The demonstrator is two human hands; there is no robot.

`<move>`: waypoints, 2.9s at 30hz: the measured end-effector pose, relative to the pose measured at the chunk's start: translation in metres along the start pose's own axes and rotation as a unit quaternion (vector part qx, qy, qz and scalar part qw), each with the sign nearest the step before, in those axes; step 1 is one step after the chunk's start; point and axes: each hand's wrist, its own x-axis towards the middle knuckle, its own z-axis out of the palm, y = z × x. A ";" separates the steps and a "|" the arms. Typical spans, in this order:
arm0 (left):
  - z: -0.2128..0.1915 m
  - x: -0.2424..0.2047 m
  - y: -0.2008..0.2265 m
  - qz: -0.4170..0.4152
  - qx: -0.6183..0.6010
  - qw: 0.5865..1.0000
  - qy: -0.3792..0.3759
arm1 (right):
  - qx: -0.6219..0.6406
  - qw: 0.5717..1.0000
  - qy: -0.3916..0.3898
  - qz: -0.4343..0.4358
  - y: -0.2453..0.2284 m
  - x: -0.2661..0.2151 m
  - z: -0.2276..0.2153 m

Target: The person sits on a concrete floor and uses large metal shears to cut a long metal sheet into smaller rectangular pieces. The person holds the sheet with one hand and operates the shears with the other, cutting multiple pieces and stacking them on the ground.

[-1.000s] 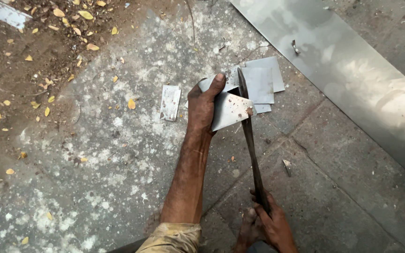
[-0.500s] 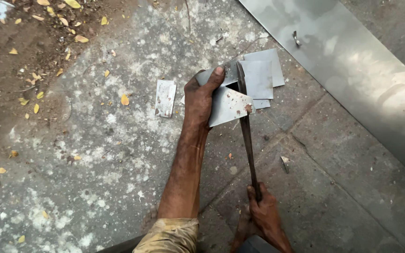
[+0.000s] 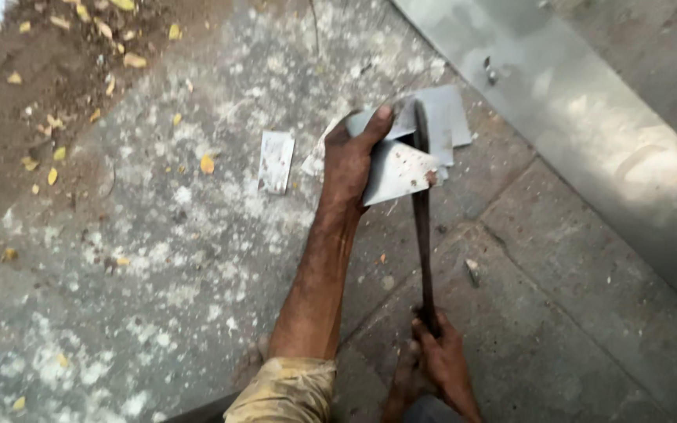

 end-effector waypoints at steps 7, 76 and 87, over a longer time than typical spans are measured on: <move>0.008 -0.004 0.002 0.013 -0.028 0.999 -0.020 | 0.053 0.995 -0.081 -0.029 -0.012 -0.011 -0.019; 0.042 -0.091 -0.062 -0.085 0.357 0.915 -0.167 | 0.122 0.979 0.066 -0.149 -0.081 0.048 -0.050; -0.111 0.043 0.004 0.039 0.608 0.784 0.122 | -0.302 0.894 0.156 -0.293 -0.216 0.178 -0.017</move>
